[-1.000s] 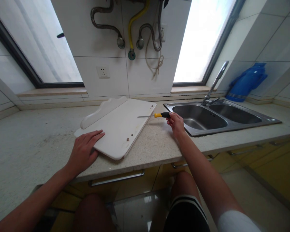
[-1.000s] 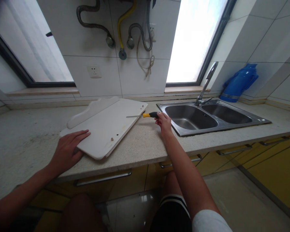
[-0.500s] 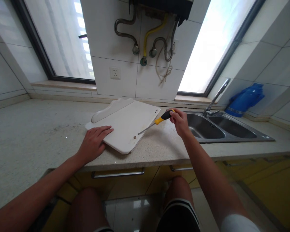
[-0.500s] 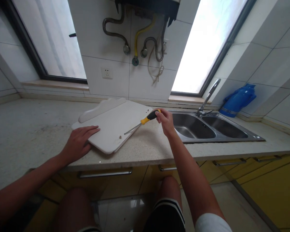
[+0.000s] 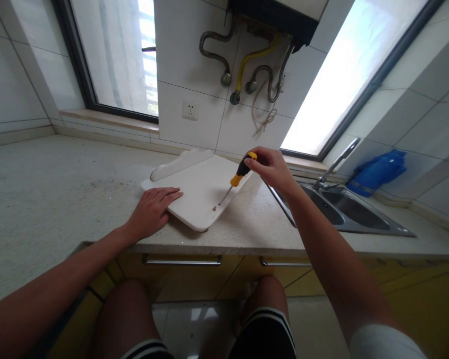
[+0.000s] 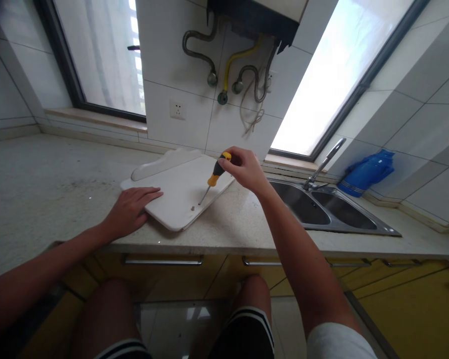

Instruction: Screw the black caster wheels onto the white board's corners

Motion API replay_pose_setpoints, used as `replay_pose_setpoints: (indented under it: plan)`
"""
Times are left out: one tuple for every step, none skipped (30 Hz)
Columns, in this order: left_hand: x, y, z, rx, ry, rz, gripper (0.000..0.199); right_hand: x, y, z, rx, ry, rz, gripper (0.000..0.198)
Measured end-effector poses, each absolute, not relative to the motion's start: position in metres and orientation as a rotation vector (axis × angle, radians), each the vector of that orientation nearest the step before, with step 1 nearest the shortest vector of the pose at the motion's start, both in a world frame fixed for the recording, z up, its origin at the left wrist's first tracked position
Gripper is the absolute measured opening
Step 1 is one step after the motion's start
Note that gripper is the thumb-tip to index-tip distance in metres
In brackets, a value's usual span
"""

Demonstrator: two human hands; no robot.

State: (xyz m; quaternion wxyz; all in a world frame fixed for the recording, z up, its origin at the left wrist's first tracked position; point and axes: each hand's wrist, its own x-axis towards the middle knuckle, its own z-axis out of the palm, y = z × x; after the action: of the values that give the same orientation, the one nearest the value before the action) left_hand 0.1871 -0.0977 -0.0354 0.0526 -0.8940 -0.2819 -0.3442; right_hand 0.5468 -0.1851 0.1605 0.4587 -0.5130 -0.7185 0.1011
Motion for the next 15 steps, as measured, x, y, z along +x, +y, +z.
replay_pose_setpoints:
  plan:
    - [0.187,-0.098,-0.035,-2.716,-0.855,-1.051,0.065,0.541,-0.186,0.163,-1.268,-1.804,0.251,0.029]
    - [0.187,-0.098,-0.035,-2.713,-0.852,-1.053,0.064,0.535,-0.187,0.165,-1.285,-1.834,0.240,0.032]
    - [0.187,-0.098,-0.035,-2.711,-0.848,-1.053,0.064,0.530,-0.188,0.166,-1.313,-1.864,0.213,0.034]
    - [0.187,-0.098,-0.035,-2.710,-0.844,-1.049,0.064,0.524,-0.188,0.166,-1.351,-1.895,0.168,0.037]
    - [0.187,-0.098,-0.035,-2.709,-0.842,-1.046,0.063,0.520,-0.188,0.165,-1.390,-1.927,0.117,0.038]
    - [0.187,-0.098,-0.035,-2.708,-0.841,-1.043,0.063,0.515,-0.188,0.163,-1.426,-1.962,0.073,0.039]
    - [0.187,-0.098,-0.035,-2.708,-0.840,-1.042,0.063,0.512,-0.187,0.160,-1.456,-2.002,0.048,0.040]
    - [0.187,-0.098,-0.035,-2.709,-0.842,-1.042,0.064,0.509,-0.186,0.156,-1.480,-2.039,0.041,0.040]
    - [0.187,-0.098,-0.035,-2.713,-0.845,-1.040,0.064,0.507,-0.186,0.152,-1.497,-2.071,0.051,0.040]
    - [0.187,-0.098,-0.035,-2.718,-0.849,-1.040,0.065,0.506,-0.185,0.148,-1.510,-2.092,0.067,0.040]
    - [0.187,-0.099,-0.035,-2.724,-0.853,-1.039,0.066,0.506,-0.185,0.145,-1.519,-2.103,0.079,0.039]
    - [0.187,-0.099,-0.035,-2.729,-0.859,-1.039,0.067,0.505,-0.184,0.142,-1.525,-2.105,0.083,0.039]
    - [0.187,-0.099,-0.035,-2.732,-0.866,-1.042,0.068,0.505,-0.184,0.140,-1.528,-2.099,0.083,0.039]
    - [0.187,-0.099,-0.035,-2.733,-0.872,-1.046,0.068,0.505,-0.184,0.139,-1.529,-2.091,0.082,0.039]
    - [0.187,-0.099,-0.035,-2.731,-0.874,-1.050,0.068,0.505,-0.184,0.138,-1.532,-2.087,0.080,0.039]
